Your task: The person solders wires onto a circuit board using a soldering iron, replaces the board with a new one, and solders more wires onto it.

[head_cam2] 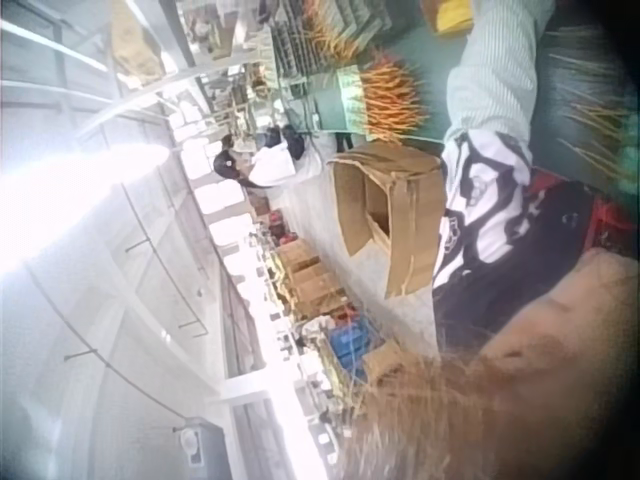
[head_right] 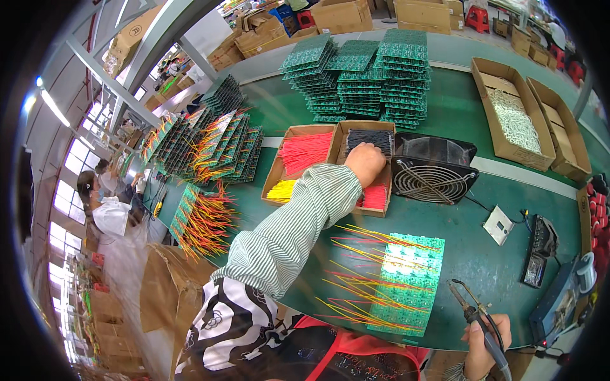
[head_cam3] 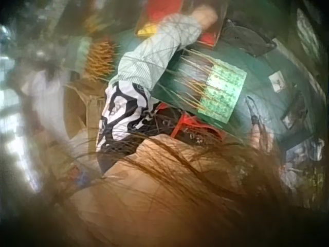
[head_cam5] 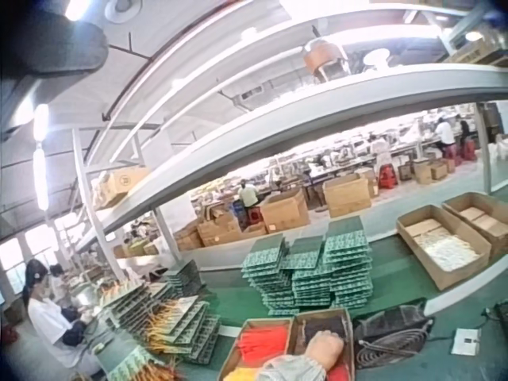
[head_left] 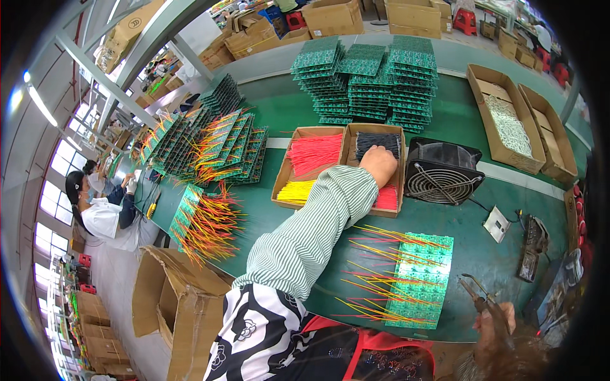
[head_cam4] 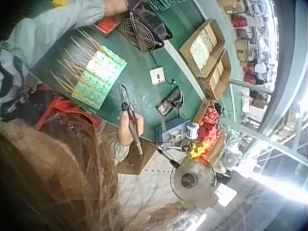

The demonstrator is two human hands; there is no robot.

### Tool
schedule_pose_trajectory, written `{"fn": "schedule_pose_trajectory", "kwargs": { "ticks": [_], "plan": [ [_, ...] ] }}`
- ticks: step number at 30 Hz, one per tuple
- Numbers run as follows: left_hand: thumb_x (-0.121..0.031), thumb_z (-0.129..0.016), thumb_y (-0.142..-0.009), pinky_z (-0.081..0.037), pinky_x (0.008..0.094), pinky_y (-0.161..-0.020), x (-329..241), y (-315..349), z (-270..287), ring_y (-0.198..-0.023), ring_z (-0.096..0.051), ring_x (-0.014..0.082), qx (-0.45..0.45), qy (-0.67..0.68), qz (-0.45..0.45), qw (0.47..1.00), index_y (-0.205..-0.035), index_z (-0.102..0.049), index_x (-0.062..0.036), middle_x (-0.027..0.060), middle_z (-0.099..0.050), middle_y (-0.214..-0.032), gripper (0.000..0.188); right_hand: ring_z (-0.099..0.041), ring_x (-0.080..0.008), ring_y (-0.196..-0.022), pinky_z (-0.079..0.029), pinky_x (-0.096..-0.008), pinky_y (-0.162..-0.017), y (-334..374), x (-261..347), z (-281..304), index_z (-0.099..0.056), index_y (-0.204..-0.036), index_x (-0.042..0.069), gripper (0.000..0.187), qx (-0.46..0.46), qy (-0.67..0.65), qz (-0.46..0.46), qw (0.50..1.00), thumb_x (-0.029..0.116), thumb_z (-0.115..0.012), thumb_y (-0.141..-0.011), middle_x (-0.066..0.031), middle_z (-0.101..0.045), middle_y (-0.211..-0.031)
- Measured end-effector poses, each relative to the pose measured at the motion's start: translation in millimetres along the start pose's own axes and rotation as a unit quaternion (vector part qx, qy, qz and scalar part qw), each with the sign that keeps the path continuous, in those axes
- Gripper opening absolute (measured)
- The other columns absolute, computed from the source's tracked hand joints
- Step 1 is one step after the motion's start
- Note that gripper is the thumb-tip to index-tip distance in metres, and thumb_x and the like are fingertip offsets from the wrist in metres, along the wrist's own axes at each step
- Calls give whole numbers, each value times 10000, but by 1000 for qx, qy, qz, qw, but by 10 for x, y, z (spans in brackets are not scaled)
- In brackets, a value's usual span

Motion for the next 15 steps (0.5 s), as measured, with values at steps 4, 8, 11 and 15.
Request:
{"fn": "schedule_pose_trajectory", "kwargs": {
  "ticks": [4,8,11,15],
  "plan": [
    [-79,-562,-753,-522,447,-722,3,-98,234,-824,-628,326,-30,48,-7,998,-791,-651,-27,157,-637,-847,110,-503,-103,-534,-402,-224,-504,101,-28,55,-492,-866,13,175,-40,-1,-2,999,163,-582,-847,-68,-564,-658],
    [-66,-567,-774,-523,421,-722,-29,-104,464,-836,-636,307,27,11,-12,1000,-821,-652,-13,164,-626,-877,111,-488,-100,-525,-382,-213,-493,154,-103,99,-485,-853,21,174,-61,-26,23,998,154,-595,-831,-70,-552,-645],
    [-64,-589,-780,-523,381,-724,-77,-88,463,-846,-648,276,112,-60,-19,992,-900,-691,-14,141,-665,-963,165,-477,-103,-505,-376,-218,-476,150,-175,123,-485,-848,22,185,-45,-53,58,996,163,-604,-830,-72,-546,-633],
    [-144,-520,-855,-477,441,-785,-97,16,403,-959,-631,278,223,-76,38,971,-1002,-683,-17,123,-670,-987,253,-469,-100,-484,-372,-220,-456,128,41,79,-487,-838,27,222,-12,-10,94,995,201,-625,-839,-63,-544,-620]
  ]
}}
Point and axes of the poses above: each hand's wrist, its own y-axis away from the middle knuckle, its own z-axis out of the back of the hand, x = y × z, the point moved 4 cm from there along -y, towards the middle knuckle
